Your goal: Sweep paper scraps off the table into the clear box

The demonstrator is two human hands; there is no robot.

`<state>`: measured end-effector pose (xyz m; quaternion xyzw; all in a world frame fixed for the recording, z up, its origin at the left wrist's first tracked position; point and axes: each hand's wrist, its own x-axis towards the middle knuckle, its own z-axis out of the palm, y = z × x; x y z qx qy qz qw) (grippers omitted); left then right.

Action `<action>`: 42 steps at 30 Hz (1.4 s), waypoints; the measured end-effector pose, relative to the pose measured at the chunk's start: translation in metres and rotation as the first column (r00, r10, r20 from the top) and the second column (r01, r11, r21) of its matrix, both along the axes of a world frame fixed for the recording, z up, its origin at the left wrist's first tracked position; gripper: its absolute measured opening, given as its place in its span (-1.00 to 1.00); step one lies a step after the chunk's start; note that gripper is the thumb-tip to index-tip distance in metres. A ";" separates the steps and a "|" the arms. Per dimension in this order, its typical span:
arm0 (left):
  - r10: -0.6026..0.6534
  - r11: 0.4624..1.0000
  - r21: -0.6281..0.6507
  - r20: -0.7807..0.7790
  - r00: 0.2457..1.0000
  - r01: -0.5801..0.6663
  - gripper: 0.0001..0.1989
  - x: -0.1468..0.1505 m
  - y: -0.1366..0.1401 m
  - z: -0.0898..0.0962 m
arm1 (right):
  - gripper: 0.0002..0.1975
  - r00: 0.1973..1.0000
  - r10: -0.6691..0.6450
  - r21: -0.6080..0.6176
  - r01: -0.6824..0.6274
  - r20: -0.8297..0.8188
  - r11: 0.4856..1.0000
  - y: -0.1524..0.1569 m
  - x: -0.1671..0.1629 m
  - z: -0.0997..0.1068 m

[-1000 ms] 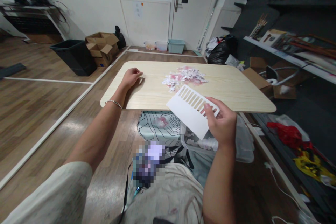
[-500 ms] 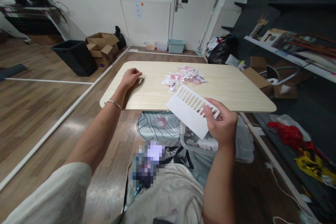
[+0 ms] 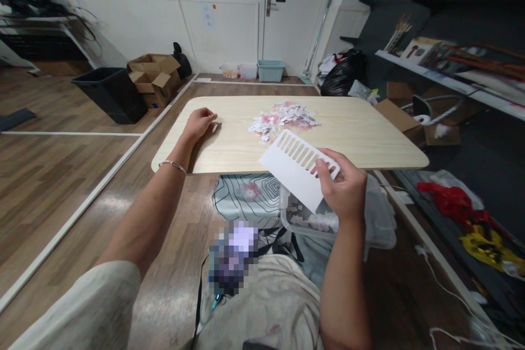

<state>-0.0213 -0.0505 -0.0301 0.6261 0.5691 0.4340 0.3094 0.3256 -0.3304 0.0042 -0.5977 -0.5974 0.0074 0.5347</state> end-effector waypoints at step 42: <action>0.026 0.999 0.031 0.120 0.992 -0.030 -0.84 0.005 -0.003 0.000 | -0.71 0.965 0.167 -0.189 -0.206 -0.203 0.960 0.011 0.026 -0.023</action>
